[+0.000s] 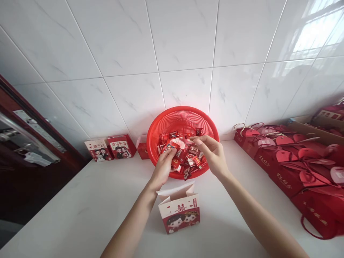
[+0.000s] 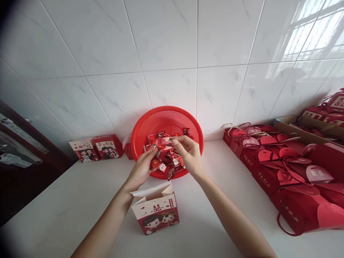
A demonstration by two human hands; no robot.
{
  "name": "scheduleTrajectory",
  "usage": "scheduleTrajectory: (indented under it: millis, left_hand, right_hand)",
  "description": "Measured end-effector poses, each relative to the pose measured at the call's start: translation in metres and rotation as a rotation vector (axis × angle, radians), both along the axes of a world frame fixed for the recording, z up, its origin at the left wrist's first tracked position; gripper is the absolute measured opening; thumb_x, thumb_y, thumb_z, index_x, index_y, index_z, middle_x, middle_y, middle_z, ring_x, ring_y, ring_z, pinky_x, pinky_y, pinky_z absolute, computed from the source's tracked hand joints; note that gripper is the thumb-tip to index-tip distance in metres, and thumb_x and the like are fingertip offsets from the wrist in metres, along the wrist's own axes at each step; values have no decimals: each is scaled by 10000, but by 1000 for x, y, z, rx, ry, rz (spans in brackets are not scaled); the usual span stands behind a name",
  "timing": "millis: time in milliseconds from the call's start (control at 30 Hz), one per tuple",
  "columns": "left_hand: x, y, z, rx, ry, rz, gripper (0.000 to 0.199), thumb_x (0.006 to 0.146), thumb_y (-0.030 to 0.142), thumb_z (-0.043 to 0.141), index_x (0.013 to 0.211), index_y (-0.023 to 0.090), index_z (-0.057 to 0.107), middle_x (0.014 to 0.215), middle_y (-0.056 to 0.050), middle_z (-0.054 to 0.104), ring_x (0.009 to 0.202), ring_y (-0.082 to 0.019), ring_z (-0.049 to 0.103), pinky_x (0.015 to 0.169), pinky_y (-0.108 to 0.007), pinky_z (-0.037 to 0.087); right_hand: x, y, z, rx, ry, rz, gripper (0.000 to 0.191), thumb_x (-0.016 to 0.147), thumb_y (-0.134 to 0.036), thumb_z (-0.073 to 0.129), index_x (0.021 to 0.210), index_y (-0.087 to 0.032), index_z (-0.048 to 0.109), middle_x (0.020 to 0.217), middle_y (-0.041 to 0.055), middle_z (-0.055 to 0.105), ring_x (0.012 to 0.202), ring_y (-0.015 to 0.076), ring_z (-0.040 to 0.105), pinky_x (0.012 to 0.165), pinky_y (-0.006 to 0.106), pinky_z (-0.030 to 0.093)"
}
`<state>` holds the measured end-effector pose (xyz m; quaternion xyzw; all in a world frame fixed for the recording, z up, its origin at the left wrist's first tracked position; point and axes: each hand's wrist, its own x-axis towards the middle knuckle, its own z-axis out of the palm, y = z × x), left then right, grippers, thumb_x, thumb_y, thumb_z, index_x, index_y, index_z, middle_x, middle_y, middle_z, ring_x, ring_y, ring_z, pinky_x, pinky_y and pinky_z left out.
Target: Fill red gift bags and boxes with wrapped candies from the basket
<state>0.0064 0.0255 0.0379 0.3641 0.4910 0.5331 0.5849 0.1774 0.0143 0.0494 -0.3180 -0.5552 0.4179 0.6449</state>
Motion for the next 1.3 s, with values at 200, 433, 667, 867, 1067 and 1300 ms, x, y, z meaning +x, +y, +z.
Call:
scheduleTrajectory:
  millis: [200, 433, 667, 867, 1067, 1300]
  left_hand:
    - [-1, 1, -1, 81, 130, 13, 357, 777, 431, 787, 1014, 178, 703, 724, 14, 657, 484, -110, 571, 395, -196, 411]
    - [-4, -1, 6, 147, 68, -113, 400, 734, 489, 801, 971, 177, 719, 819, -15, 679, 569, -136, 632, 400, -208, 481]
    - [-8, 0, 10, 257, 189, -96, 510, 623, 526, 848, 964, 172, 712, 861, -16, 699, 623, -148, 665, 446, -207, 521]
    - [-25, 7, 19, 328, 170, 57, 552, 525, 562, 879, 835, 161, 663, 755, 30, 613, 593, -111, 622, 489, -195, 537]
    - [-31, 6, 27, 329, 160, 68, 528, 514, 551, 879, 792, 166, 650, 740, 25, 625, 581, -108, 617, 507, -202, 533]
    - [-29, 3, 27, 308, 174, 61, 539, 509, 544, 884, 805, 155, 656, 745, 14, 636, 583, -116, 619, 533, -217, 535]
  right_hand:
    - [-5, 3, -14, 252, -362, -154, 63, 880, -246, 652, 877, -221, 710, 1129, 81, 758, 1007, 223, 727, 837, 332, 585]
    - [-7, 5, -18, 352, -479, -208, 99, 895, -200, 623, 871, -233, 713, 1112, 72, 767, 1013, 225, 737, 828, 336, 595]
    - [4, 15, -17, 230, -319, -167, 209, 929, -323, 611, 1111, -238, 668, 1180, 84, 740, 1062, 233, 729, 882, 357, 591]
    - [26, 36, -26, 120, -712, -307, 90, 842, -196, 634, 908, -206, 694, 973, 70, 740, 866, 222, 683, 788, 348, 530]
    - [7, 36, -38, 15, -1293, -309, 86, 839, -261, 728, 861, -178, 715, 957, 105, 694, 954, 268, 610, 853, 363, 441]
    - [-12, 33, -53, -73, -1478, -392, 297, 838, -358, 734, 1040, -141, 723, 1100, 177, 672, 1079, 331, 570, 963, 425, 388]
